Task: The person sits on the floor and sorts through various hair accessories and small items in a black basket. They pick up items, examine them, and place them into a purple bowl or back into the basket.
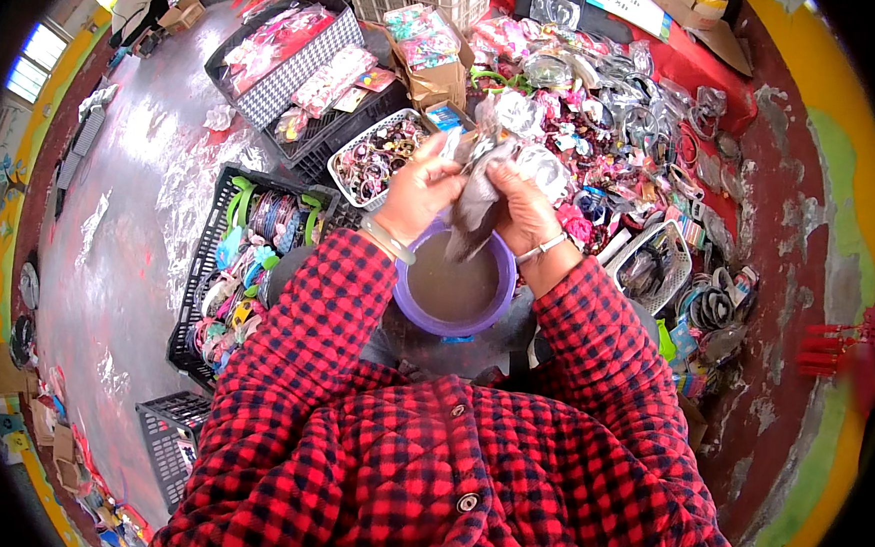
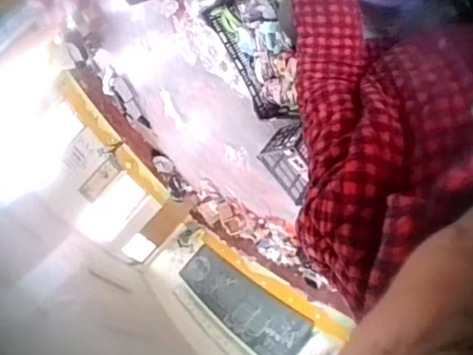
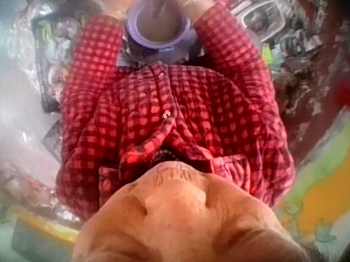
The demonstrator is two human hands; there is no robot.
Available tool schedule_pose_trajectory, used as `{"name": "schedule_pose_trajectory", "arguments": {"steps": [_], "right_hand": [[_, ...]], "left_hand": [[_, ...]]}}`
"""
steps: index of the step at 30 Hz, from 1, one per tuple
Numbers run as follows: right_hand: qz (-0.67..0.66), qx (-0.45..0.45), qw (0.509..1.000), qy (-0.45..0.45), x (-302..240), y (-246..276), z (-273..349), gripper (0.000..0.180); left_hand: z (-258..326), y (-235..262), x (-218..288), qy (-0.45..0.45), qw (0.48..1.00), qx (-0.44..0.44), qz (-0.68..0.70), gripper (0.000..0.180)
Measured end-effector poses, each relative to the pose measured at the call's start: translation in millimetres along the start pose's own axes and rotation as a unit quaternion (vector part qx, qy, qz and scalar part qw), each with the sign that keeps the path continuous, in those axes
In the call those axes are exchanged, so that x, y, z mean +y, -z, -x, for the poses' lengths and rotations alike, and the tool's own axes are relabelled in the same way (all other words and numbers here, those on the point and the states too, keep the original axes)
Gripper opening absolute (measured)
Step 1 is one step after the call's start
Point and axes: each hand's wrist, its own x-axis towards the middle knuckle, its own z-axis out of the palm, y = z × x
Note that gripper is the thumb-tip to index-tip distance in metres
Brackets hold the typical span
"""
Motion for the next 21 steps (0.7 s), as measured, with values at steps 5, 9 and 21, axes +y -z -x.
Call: {"name": "schedule_pose_trajectory", "arguments": {"steps": [5,9,21], "right_hand": [[0.186,-0.02,0.98,0.074,-4,12,-6,0.018],[0.616,-0.054,0.784,0.062,9,-9,6,0.025],[0.355,-0.207,0.903,-0.127,17,-3,7,0.026]], "left_hand": [[-6,5,9,0.131,0.939,0.086,0.306,0.024],[-3,3,17,0.188,0.882,0.019,0.432,0.034],[-3,9,29,0.284,0.796,0.112,0.523,0.033]]}}
